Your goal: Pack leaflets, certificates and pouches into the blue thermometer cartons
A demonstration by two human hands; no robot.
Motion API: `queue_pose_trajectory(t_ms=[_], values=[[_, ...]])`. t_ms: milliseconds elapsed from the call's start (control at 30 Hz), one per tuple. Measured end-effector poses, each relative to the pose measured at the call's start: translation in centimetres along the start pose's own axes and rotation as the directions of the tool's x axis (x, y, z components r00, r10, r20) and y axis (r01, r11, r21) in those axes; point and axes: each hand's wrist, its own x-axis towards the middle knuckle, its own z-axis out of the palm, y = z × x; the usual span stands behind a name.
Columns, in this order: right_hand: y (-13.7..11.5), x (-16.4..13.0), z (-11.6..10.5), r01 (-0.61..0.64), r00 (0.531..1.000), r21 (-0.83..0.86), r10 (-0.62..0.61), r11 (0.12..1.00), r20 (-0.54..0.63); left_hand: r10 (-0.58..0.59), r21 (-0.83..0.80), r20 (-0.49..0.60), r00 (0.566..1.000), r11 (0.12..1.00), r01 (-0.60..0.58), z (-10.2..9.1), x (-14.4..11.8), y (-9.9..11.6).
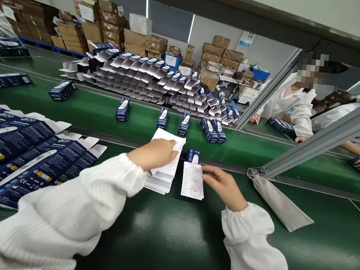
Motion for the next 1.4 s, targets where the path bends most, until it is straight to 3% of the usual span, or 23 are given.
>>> queue_pose_trajectory(t_ms=[67,167,233,300,367,433,500,533,633,767,933,1100,1233,1400], values=[[-1.3,-1.8,0.9,0.173,0.975,-0.218,-0.136,0.96,0.173,0.015,-0.03,0.004,1.0,0.999,-0.015,0.3,0.5,0.1],[-1.7,-3.0,2.0,0.437,0.888,-0.49,-0.278,0.754,0.365,0.063,-0.097,-0.078,0.995,0.993,-0.07,0.1,-2.1,1.4],[-1.5,-3.0,2.3,0.47,0.876,-0.553,-0.286,0.688,0.389,0.049,-0.262,-0.238,0.97,0.958,-0.113,-0.4,-5.3,2.4],[-1.3,-2.7,2.2,0.461,0.879,-0.578,-0.258,0.673,0.401,-0.12,-0.513,-0.338,0.934,0.855,-0.075,-0.8,-8.5,3.2],[-1.3,-2.3,2.0,0.441,0.883,-0.579,-0.217,0.685,0.416,-0.342,-0.774,-0.188,0.921,0.628,0.076,-0.7,-11.1,3.5],[-1.5,-2.1,1.9,0.424,0.885,-0.57,-0.19,0.704,0.425,-0.405,-0.917,0.119,0.907,0.305,0.257,0.3,-12.6,3.5],[-1.6,-2.1,1.9,0.411,0.89,-0.566,-0.178,0.715,0.421,-0.299,-0.914,0.378,0.876,0.029,0.405,2.3,-13.3,3.6],[-1.6,-2.2,1.9,0.403,0.894,-0.568,-0.176,0.717,0.412,-0.235,-0.888,0.457,0.858,-0.063,0.456,3.5,-13.4,3.7],[-1.6,-2.5,2.2,0.391,0.903,-0.58,-0.178,0.715,0.39,-0.102,-0.825,0.549,0.83,-0.225,0.518,6.8,-13.4,4.7],[-1.6,-2.7,2.2,0.41,0.895,-0.598,-0.179,0.689,0.408,-0.051,-0.779,0.578,0.814,-0.332,0.532,8.3,-13.5,5.7],[-1.9,-1.9,1.8,0.408,0.882,-0.59,-0.136,0.697,0.45,-0.125,-0.706,0.642,0.756,-0.48,0.52,7.2,-14.2,4.6],[-2.2,-0.9,1.3,0.406,0.861,-0.564,-0.095,0.719,0.499,-0.152,-0.637,0.709,0.689,-0.556,0.534,6.8,-14.8,3.7],[-2.1,-0.8,1.4,0.409,0.872,-0.548,-0.135,0.73,0.47,-0.103,-0.629,0.707,0.7,-0.544,0.555,7.2,-14.2,4.4],[-2.3,-1.4,1.7,0.374,0.923,-0.558,-0.235,0.741,0.306,-0.118,-0.655,0.682,0.722,-0.538,0.531,8.0,-12.6,6.2]])
